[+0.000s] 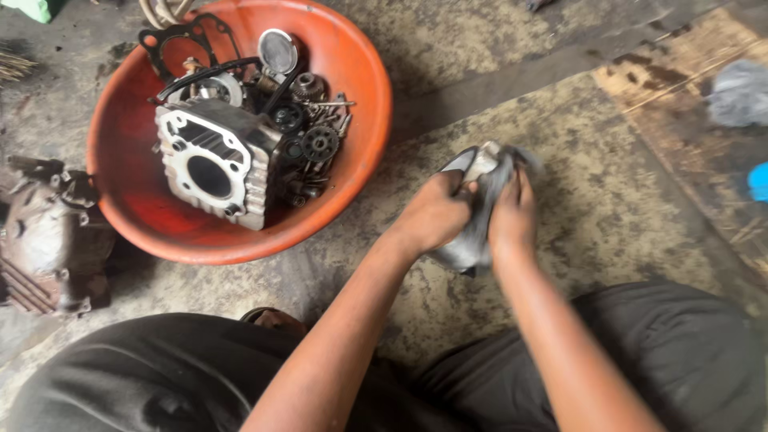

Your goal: The person sits on the floor and wipes a silver mechanical housing with a grey cloth. They rotate the part to clean different sides and surfaces. A red basin containing other disassembled engine components is visible nearby.

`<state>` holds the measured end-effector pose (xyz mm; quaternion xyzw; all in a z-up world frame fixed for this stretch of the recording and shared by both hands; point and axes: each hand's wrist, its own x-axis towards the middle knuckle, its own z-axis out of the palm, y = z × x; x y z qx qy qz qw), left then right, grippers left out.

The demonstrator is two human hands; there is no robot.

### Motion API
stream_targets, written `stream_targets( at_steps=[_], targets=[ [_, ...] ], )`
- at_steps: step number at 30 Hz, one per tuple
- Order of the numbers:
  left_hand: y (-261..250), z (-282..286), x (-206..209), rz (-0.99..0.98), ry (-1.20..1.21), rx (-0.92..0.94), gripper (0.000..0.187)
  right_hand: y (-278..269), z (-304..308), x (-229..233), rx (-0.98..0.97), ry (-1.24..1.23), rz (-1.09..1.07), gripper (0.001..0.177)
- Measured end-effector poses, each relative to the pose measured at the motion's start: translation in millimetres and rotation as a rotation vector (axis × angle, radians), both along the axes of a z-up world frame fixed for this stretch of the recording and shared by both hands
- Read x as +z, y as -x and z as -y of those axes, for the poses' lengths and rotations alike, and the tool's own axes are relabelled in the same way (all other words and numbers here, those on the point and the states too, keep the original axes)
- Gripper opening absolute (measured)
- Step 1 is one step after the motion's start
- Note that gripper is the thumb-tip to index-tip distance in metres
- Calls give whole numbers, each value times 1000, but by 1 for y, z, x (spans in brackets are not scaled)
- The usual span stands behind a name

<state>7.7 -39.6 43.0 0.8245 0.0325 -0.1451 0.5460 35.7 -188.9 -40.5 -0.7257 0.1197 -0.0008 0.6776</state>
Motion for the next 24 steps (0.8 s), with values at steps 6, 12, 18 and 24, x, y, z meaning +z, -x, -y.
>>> stream_targets(
  at_steps=[6, 12, 18, 24],
  targets=[
    [5, 2, 4, -2, 96, 75, 42, -83, 44, -44, 313, -603, -435, 32],
    [5, 6, 11, -59, 24, 105, 42, -8, 21, -7, -16, -313, -310, 56],
    [-2, 6, -3, -79, 80, 157, 44, 92, -17, 52, 261, 140, 33, 66],
    [-29, 2, -15, -175, 575, 549, 42, 122, -9, 83, 175, 611, 584, 61]
  ],
)
